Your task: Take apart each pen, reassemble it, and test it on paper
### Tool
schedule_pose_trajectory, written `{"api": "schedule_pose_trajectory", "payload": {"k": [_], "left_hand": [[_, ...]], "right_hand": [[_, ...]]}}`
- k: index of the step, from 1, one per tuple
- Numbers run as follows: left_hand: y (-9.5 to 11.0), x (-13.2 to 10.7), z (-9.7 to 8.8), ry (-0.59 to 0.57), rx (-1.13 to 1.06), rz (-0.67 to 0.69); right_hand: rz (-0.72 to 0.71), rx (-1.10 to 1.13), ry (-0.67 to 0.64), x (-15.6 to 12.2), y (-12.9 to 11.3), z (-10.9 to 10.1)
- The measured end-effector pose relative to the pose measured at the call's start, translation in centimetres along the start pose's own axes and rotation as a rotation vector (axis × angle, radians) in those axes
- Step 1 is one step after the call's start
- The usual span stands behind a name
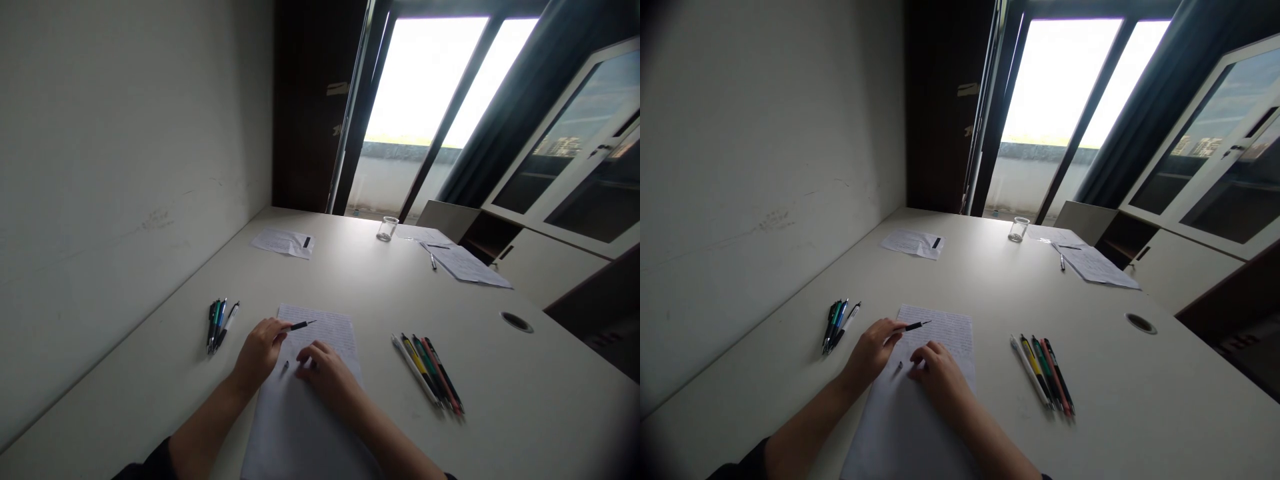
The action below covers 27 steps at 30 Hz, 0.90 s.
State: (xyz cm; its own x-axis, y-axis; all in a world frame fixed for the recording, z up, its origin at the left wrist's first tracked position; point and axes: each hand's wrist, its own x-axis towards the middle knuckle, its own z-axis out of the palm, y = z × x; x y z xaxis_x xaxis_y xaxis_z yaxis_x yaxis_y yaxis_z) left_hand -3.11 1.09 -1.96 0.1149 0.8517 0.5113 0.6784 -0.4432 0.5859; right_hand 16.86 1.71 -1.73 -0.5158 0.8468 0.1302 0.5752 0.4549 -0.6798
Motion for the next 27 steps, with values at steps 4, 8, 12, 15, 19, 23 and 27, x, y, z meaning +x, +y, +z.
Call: {"api": "schedule_pose_trajectory", "payload": {"k": [4, 8, 12, 15, 19, 23, 27], "left_hand": [[0.1, 0.1, -0.1, -0.004, -0.005, 0.003], [0.1, 0.1, -0.1, -0.009, -0.012, 0.002], [0.3, 0.1, -0.2, -0.027, -0.026, 0.01], [0.5, 0.1, -0.3, -0.048, -0.026, 0.016], [0.6, 0.1, -0.4, -0.065, -0.013, 0.025], [0.5, 0.1, -0.4, -0.067, -0.014, 0.039], [0.6, 0.1, -0.5, -0.072, -0.017, 0.05]], "right_hand": [[-0.007, 0.109, 0.02, 0.0, -0.1, -0.3], [0.021, 0.256, 0.154, 0.2, 0.0, -1.0], [0.117, 0.52, 0.363, 0.3, 0.8, -1.7], [0.155, 0.691, 0.455, 0.4, 1.4, -2.0], [0.154, 0.766, 0.532, 0.4, 1.5, -2.1], [0.149, 0.776, 0.544, 0.5, 1.5, -2.1], [0.145, 0.771, 0.546, 0.4, 1.4, -2.2]]}}
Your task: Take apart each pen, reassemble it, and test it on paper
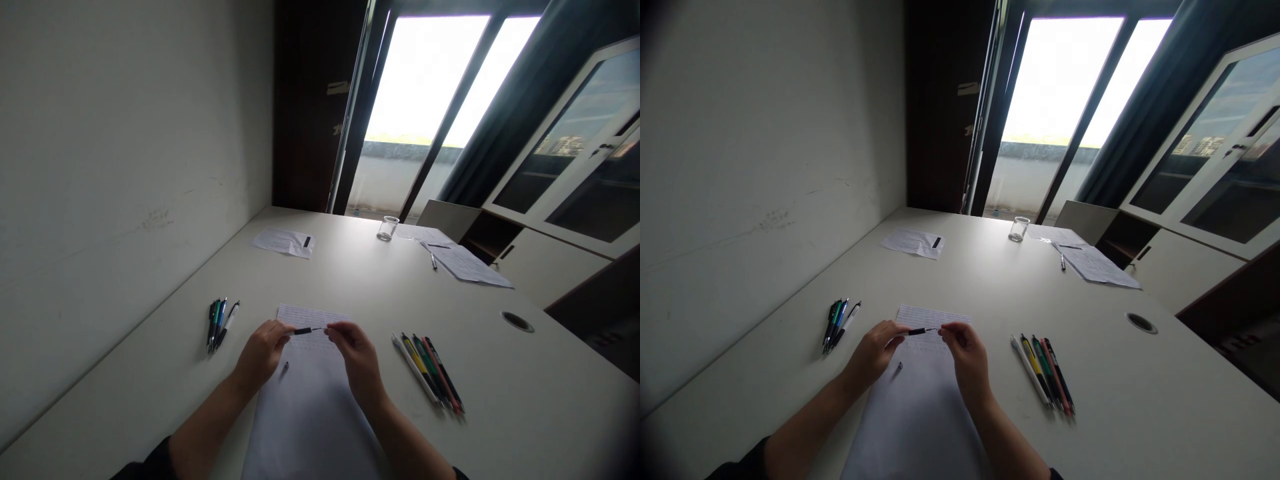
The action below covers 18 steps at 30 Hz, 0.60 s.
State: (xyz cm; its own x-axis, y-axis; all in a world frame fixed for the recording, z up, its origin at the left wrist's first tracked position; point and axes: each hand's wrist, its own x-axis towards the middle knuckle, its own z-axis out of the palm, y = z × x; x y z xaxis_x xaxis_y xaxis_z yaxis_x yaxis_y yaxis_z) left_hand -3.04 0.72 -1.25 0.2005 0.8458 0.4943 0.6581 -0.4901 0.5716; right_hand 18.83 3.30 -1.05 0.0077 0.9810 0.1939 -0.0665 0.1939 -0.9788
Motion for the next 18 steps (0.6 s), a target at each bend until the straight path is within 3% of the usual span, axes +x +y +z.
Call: {"api": "schedule_pose_trajectory", "payload": {"k": [18], "left_hand": [[0.39, 0.06, -0.11, -0.022, -0.011, 0.008]], "right_hand": [[-0.002, -0.036, -0.045, -0.13, -0.09, 0.22]]}}
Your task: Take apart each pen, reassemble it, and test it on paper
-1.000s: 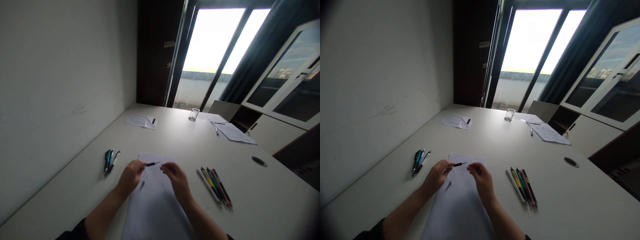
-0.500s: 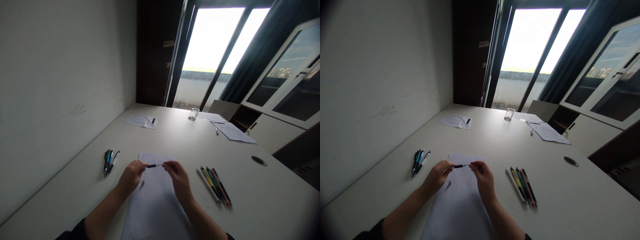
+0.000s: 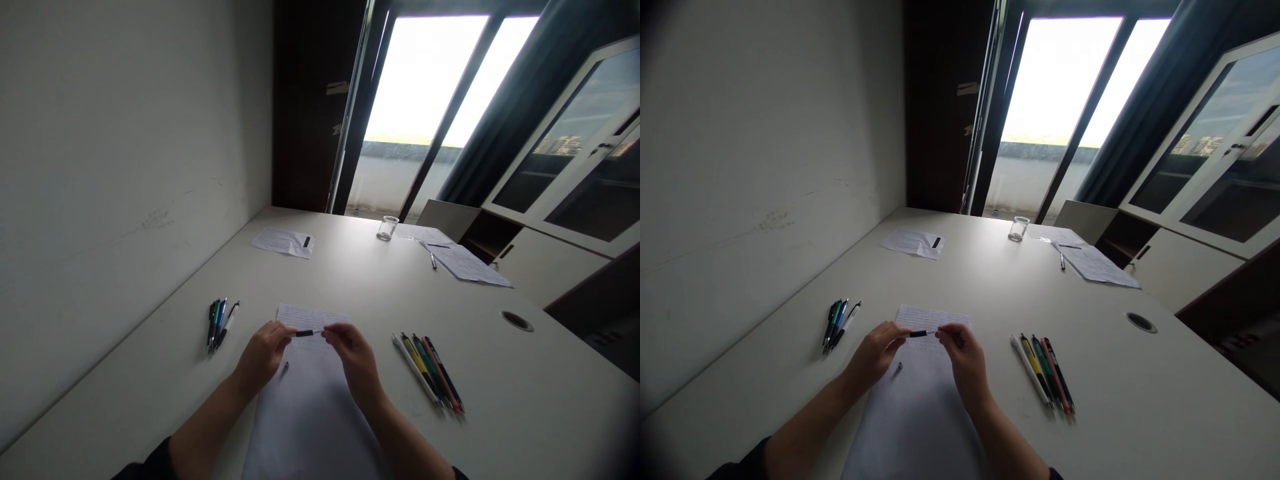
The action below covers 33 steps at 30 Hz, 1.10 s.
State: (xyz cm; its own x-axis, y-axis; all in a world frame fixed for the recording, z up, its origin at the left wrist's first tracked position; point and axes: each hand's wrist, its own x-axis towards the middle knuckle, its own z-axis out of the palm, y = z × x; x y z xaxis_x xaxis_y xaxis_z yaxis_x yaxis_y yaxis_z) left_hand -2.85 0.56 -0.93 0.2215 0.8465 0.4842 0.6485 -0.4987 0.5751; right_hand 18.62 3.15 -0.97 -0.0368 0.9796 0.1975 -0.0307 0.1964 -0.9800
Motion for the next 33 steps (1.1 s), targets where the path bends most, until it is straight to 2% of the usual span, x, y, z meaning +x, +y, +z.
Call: {"api": "schedule_pose_trajectory", "payload": {"k": [13, 24, 33], "left_hand": [[0.3, 0.0, 0.0, -0.033, -0.003, 0.02], [0.5, 0.0, -0.1, -0.023, -0.009, 0.032], [0.3, -0.1, 0.0, -0.026, -0.025, 0.002]], "right_hand": [[0.005, -0.027, -0.052, -0.2, 0.4, 0.0], [-0.05, -0.121, -0.077, -0.2, 1.0, 0.2], [-0.007, -0.136, -0.129, -0.2, 0.7, -0.1]]}}
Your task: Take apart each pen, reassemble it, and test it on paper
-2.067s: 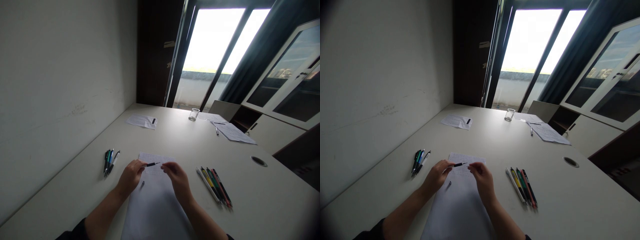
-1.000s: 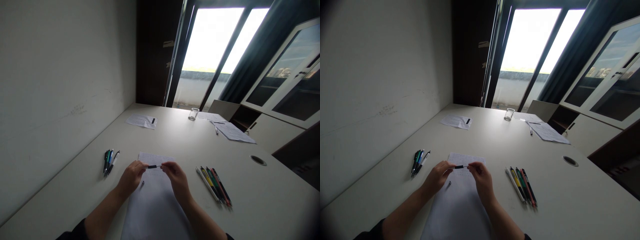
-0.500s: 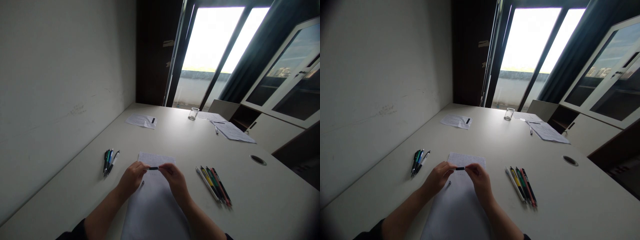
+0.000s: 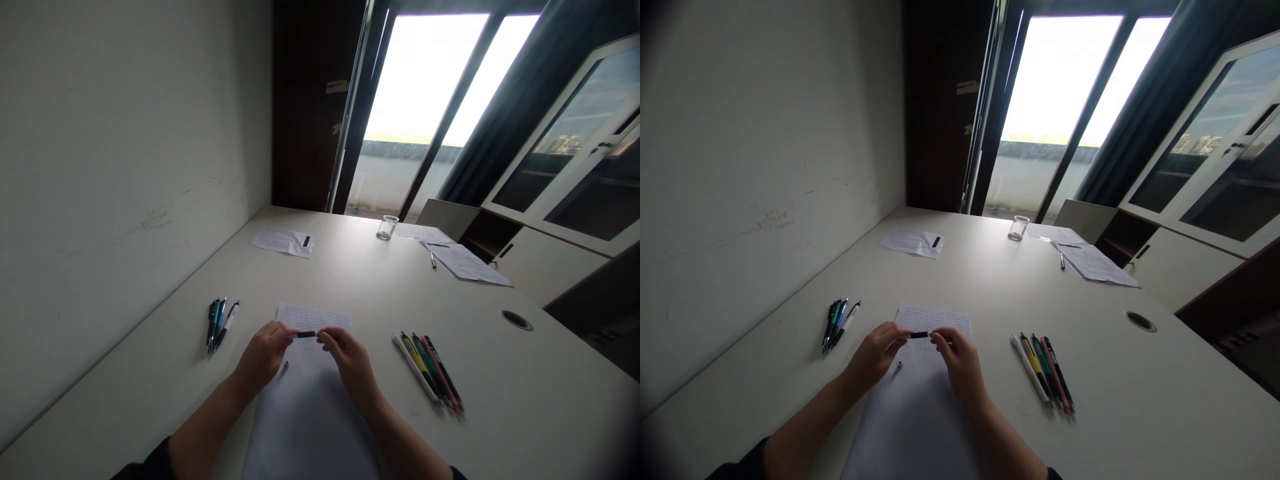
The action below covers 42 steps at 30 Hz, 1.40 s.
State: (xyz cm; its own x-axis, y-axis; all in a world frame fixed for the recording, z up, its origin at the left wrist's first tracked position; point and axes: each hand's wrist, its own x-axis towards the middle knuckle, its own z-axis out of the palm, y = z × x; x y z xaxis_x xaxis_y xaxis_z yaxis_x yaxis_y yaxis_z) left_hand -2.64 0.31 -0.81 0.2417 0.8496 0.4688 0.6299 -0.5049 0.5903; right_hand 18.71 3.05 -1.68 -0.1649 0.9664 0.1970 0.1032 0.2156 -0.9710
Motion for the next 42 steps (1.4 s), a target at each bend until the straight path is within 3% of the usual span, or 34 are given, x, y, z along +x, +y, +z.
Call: {"api": "schedule_pose_trajectory", "payload": {"k": [10, 14, 17, 23, 30, 37, 42], "left_hand": [[0.2, 0.0, -0.1, -0.004, -0.005, 0.022], [-0.3, 0.0, 0.1, 0.052, 0.007, -0.001], [-0.7, 0.1, 0.1, 0.121, 0.034, -0.029], [-1.2, 0.0, 0.2, 0.16, 0.084, -0.052], [-1.0, 0.1, 0.2, 0.143, 0.092, -0.045], [-0.9, 0.1, 0.2, 0.128, 0.101, -0.035], [-0.8, 0.1, 0.1, 0.111, 0.099, -0.046]], "right_hand": [[0.004, -0.017, -0.027, -0.1, 0.1, 0.2], [0.008, -0.08, -0.034, 0.0, 0.0, 0.1], [-0.144, -0.334, -0.082, -0.2, -0.6, 0.3], [-0.554, -0.838, -0.412, -1.6, -1.8, 2.3], [-0.639, -0.927, -0.561, -2.0, -1.6, 3.1], [-0.607, -0.837, -0.531, -1.7, -1.3, 3.1], [-0.452, -0.562, -0.248, -0.3, -1.1, 1.6]]}}
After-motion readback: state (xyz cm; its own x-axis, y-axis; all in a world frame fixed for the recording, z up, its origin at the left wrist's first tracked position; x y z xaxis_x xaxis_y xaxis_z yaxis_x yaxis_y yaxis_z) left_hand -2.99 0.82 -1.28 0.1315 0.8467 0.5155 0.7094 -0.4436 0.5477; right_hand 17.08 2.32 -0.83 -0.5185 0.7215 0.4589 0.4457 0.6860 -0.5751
